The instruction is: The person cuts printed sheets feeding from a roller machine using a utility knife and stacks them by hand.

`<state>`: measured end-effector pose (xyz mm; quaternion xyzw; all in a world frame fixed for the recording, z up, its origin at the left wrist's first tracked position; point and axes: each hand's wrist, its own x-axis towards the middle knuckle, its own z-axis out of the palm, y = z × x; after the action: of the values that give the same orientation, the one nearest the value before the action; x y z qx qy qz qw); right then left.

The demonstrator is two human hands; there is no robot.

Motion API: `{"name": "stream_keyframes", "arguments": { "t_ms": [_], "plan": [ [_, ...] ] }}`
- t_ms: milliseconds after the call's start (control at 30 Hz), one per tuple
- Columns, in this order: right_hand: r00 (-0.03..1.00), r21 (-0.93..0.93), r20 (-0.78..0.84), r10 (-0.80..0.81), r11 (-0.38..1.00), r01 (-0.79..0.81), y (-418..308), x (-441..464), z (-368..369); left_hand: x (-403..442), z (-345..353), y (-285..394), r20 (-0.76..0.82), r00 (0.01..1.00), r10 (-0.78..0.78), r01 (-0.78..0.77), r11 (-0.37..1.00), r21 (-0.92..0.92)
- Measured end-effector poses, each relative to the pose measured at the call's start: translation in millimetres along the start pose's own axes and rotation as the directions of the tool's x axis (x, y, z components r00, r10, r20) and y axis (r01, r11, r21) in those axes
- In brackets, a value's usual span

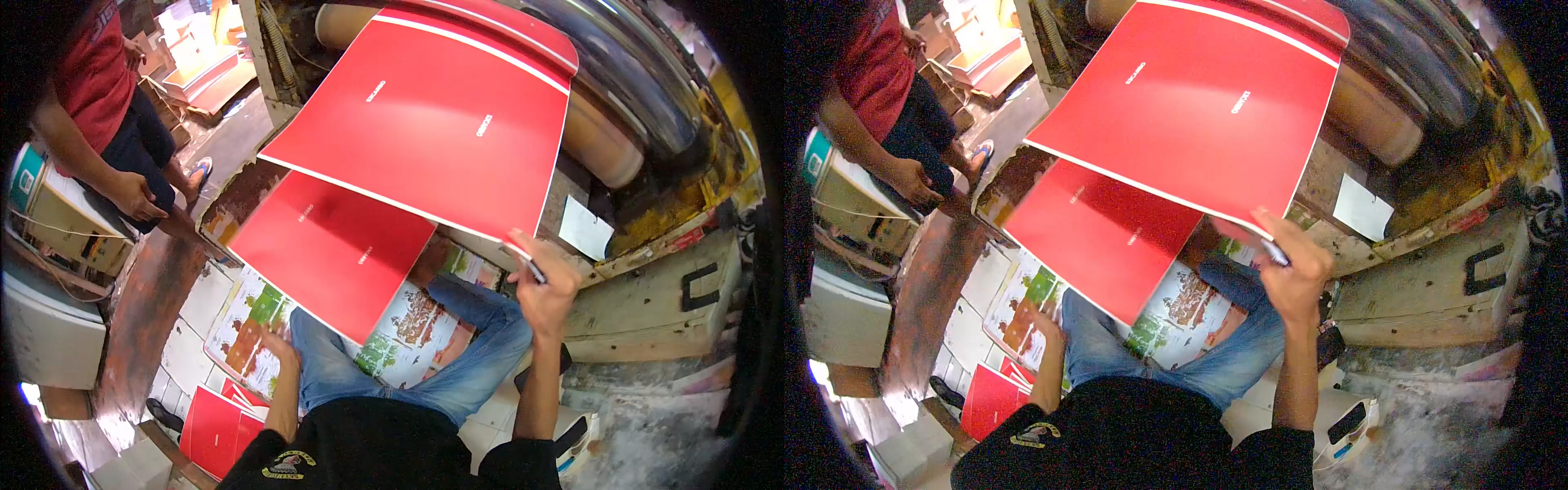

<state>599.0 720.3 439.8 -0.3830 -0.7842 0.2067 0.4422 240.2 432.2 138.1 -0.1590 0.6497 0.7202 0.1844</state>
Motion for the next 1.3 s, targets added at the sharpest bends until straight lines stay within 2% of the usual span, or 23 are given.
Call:
{"name": "stream_keyframes", "arguments": {
  "t_ms": [33,67,133,167,200,267,333,367,400,467,533,633,667,700,767,833,867,933,967,1033,1067,1167,1300],
  "plan": [
    [1.0,-0.021,0.022,-0.001,1.0,0.002,-3.0,-7.9,1.5,-17.7,-0.1,10.1,-0.161,0.961,0.225,-0.203,0.968,0.145],
    [0.998,-0.061,0.036,-0.054,0.997,0.056,-4.2,-14.0,2.6,-38.8,11.6,21.7,-0.158,0.962,0.223,-0.201,0.969,0.145],
    [0.998,-0.045,0.053,-0.036,0.998,0.038,-8.1,-28.1,7.7,-85.6,44.3,44.6,0.273,0.84,0.469,-0.541,0.761,0.359],
    [0.997,-0.027,0.068,-0.021,0.999,0.023,-9.4,-32.7,9.3,-99.4,61.0,53.5,0.526,0.784,0.329,-0.534,0.791,0.301],
    [0.995,-0.029,0.072,-0.067,0.997,0.069,-8.7,-35.6,10.2,-117.2,89.6,62.4,0.652,0.752,0.093,-0.329,0.911,0.249],
    [0.994,-0.004,0.077,-0.075,0.997,0.076,-7.8,-47.1,12.4,-160.3,143.6,85.6,0.901,0.434,0.03,-0.438,0.88,0.182],
    [0.993,0.023,0.102,-0.061,0.998,0.059,-13.3,-57.2,9.7,-165.3,176.4,70.8,0.979,0.206,0.003,-0.175,0.984,0.034],
    [0.993,0.01,0.096,-0.067,0.998,0.066,-16.5,-62.4,8.5,-170.0,188.6,64.1,0.977,0.204,-0.054,0.202,0.979,0.011],
    [0.99,0.032,0.137,-0.037,0.999,0.033,-18.9,-66.8,7.5,-178.9,202.6,63.1,0.973,0.201,-0.11,0.55,0.835,-0.019],
    [0.971,0.042,0.236,0.049,0.997,-0.06,-22.4,-71.2,2.3,-211.0,217.4,104.9,0.983,0.139,-0.118,0.687,0.726,-0.01],
    [0.951,0.06,0.306,0.041,0.996,-0.062,-11.4,-64.3,-5.4,-213.1,211.8,113.2,0.98,0.17,-0.1,0.533,0.846,-0.006],
    [0.883,0.122,0.469,0.01,0.99,-0.076,-10.7,-54.0,-7.2,-204.4,190.8,105.5,0.962,0.181,-0.205,0.606,0.794,0.055],
    [0.809,0.094,0.588,-0.031,0.995,-0.029,-18.2,-49.6,-5.6,-203.5,188.0,102.3,0.904,0.281,-0.322,0.637,0.767,0.075],
    [0.718,0.068,0.693,-0.066,0.997,0.026,-23.7,-44.8,-4.1,-201.3,184.6,99.9,0.904,0.287,-0.318,0.634,0.77,0.07],
    [0.723,0.125,0.667,-0.182,0.983,0.131,-19.2,-33.4,-5.1,-201.3,180.5,91.7,0.828,0.435,-0.353,0.454,0.881,0.137],
    [0.292,0.027,0.952,0.091,0.925,-0.378,-18.5,-0.4,-27.5,-203.5,169.4,92.3,0.822,0.453,-0.345,0.457,0.881,0.118],
    [0.3,0.128,0.953,0.047,0.833,-0.538,0.4,6.0,-33.4,-200.9,161.3,89.8,0.812,0.446,-0.376,0.461,0.874,0.152],
    [0.403,0.05,0.882,0.246,0.8,-0.597,19.6,34.5,-48.8,-195.5,144.3,80.8,0.802,0.448,-0.396,0.46,0.871,0.173],
    [0.541,0.133,0.787,0.296,0.775,-0.617,45.7,43.0,-50.3,-198.6,139.1,82.8,0.804,0.446,-0.393,0.463,0.87,0.169],
    [0.797,0.258,0.427,0.427,0.787,-0.56,78.9,67.2,-39.6,-204.8,129.1,91.8,0.782,0.476,-0.402,0.419,0.885,0.2],
    [0.849,0.363,0.273,0.452,0.769,-0.526,103.6,76.1,-29.8,-201.1,122.0,85.1,0.794,0.482,-0.37,0.404,0.898,0.174],
    [0.829,0.411,0.107,0.549,0.735,-0.539,157.7,95.6,-11.9,-203.4,106.9,87.6,0.772,0.509,-0.38,0.419,0.893,0.163],
    [0.838,0.385,0.06,0.542,0.762,-0.52,178.5,90.4,4.7,-202.9,92.7,94.5,0.736,0.549,-0.398,0.474,0.873,0.118]
  ]
}}
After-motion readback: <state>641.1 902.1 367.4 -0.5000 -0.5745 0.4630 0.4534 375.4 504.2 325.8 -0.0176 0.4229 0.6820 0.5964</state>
